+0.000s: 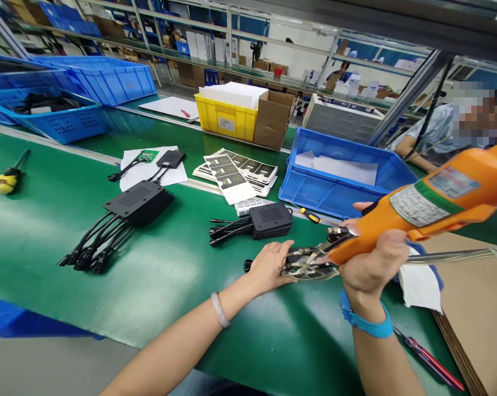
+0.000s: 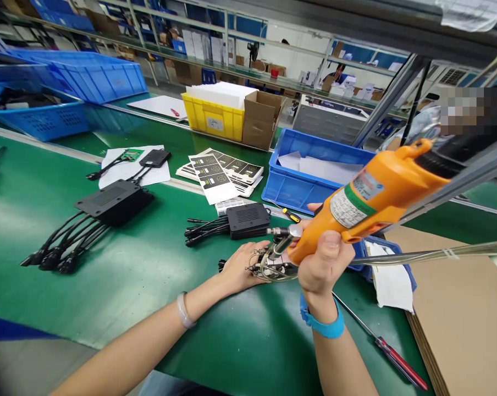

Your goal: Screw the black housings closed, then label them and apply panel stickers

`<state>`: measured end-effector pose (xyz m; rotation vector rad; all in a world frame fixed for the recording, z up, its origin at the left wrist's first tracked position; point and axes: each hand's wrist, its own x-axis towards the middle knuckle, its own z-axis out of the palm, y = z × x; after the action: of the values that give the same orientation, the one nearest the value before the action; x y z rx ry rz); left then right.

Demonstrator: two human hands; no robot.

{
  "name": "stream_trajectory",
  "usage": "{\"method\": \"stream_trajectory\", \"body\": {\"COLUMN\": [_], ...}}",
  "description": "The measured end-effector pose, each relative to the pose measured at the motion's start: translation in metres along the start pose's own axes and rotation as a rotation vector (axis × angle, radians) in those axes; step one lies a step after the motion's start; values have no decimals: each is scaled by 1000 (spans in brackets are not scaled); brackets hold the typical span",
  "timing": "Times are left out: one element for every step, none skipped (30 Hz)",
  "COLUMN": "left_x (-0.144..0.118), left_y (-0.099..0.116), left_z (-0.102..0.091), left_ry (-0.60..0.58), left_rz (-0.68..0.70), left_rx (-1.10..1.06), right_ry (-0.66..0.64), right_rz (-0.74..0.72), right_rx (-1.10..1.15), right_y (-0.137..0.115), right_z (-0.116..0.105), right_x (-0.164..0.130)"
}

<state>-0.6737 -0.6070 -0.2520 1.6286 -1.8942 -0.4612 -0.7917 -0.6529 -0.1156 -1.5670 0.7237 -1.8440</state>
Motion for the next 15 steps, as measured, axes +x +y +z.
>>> {"method": "stream_trajectory", "body": {"left_x": [0,0,0,1,1,1,1,1,0,0,0,0,0,0,0], "left_y": [0,0,0,0,0,0,-1,-1,-1,-1,-2,-2,-3,-3,-3], "left_z": [0,0,0,0,0,0,0,0,1,1,2,3,4,5,6], "left_ry": [-1,-1,1,1,1,1,2,4,7,13,19,29,40,53,63], "left_rz": [-4,-9,-13,-15,-13,-8,-1,6,14,19,22,22,23,21,16], "left_rx": [0,-1,-3,-6,-9,-13,-18,-23,-28,-31,-33,-34,-33,-32,-31], "right_ry": [0,-3,-5,-4,-3,-4,-10,-12,-10,-7,-4,-4,-13,-35,-68], "right_rz": [-2,-3,-2,-1,0,3,7,8,7,5,0,-6,-8,1,19], "right_rx": [12,13,5,-10,-29,-49,-71,-92,-106,-112,-111,-100,-81,-59,-37], "right_y": [1,1,2,3,3,4,4,4,4,4,5,5,6,7,8], "right_z": [0,0,0,0,0,1,1,2,2,2,3,3,4,4,5], "right_x": [1,2,3,3,3,3,2,1,0,-1,-2,-3,-4,-5,-7]}}
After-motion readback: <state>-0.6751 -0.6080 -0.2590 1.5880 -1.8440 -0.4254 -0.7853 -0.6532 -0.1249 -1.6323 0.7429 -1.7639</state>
